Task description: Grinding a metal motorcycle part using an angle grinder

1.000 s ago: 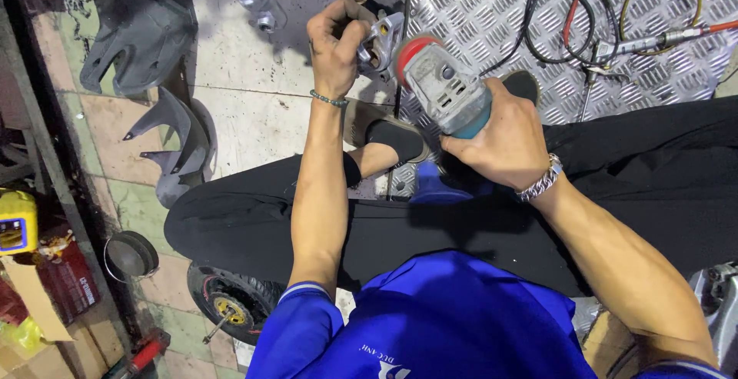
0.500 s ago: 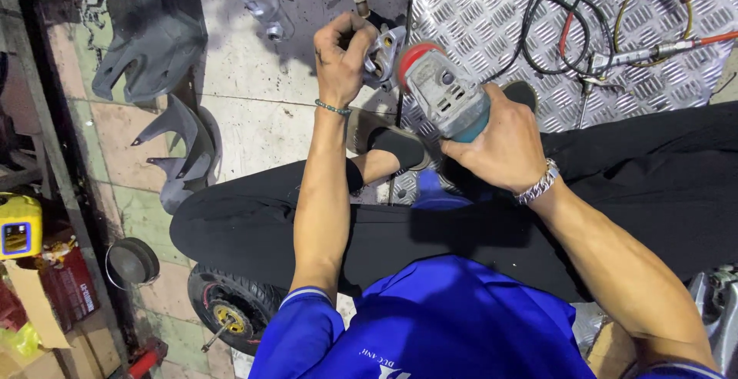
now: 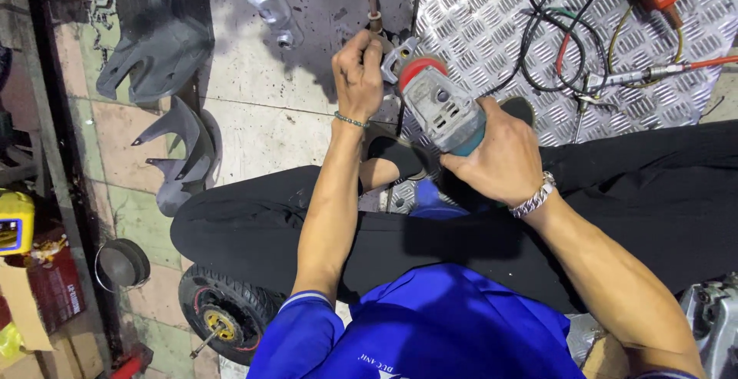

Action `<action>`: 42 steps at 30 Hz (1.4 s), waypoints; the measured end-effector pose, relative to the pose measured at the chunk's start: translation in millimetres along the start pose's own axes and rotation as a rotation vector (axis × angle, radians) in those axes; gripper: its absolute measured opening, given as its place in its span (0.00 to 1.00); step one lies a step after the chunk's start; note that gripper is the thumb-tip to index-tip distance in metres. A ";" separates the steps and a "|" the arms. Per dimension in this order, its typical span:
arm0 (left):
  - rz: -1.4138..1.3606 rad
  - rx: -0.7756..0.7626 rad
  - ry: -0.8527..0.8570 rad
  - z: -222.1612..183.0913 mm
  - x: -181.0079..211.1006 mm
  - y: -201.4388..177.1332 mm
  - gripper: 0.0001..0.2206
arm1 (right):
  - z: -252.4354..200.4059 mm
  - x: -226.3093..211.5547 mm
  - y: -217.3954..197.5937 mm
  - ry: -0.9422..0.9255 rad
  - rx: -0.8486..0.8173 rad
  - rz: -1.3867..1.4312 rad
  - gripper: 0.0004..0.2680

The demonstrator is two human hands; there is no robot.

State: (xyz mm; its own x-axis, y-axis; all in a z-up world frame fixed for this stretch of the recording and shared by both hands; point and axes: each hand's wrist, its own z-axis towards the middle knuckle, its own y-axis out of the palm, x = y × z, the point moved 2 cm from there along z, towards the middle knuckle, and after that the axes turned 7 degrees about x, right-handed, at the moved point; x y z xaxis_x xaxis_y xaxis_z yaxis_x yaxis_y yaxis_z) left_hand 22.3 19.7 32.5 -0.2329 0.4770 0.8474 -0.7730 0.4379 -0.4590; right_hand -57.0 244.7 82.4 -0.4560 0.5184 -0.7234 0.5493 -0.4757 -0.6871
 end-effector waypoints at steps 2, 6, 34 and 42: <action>-0.012 0.010 0.021 -0.9 -1.6 1.4 0.08 | -0.2 -0.5 1.7 0.024 -0.030 -0.011 0.21; -0.009 0.017 0.065 -1.0 -1.5 2.3 0.08 | -1.9 2.2 6.7 0.021 -0.065 -0.040 0.21; -0.379 0.162 -0.516 -0.1 -93.6 2.6 0.22 | -2.5 20.9 2.6 0.026 -0.019 0.095 0.22; -0.401 0.168 -0.466 3.7 -100.5 3.2 0.19 | -6.0 19.2 5.2 0.016 -0.015 0.071 0.24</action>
State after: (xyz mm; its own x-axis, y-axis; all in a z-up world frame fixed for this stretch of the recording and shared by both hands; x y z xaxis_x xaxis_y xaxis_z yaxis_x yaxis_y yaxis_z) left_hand 41.1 -29.6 -53.1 -0.1087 -0.0971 0.9893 -0.9267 0.3701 -0.0655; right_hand -58.7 256.4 65.4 -0.4045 0.4950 -0.7690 0.5905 -0.5008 -0.6329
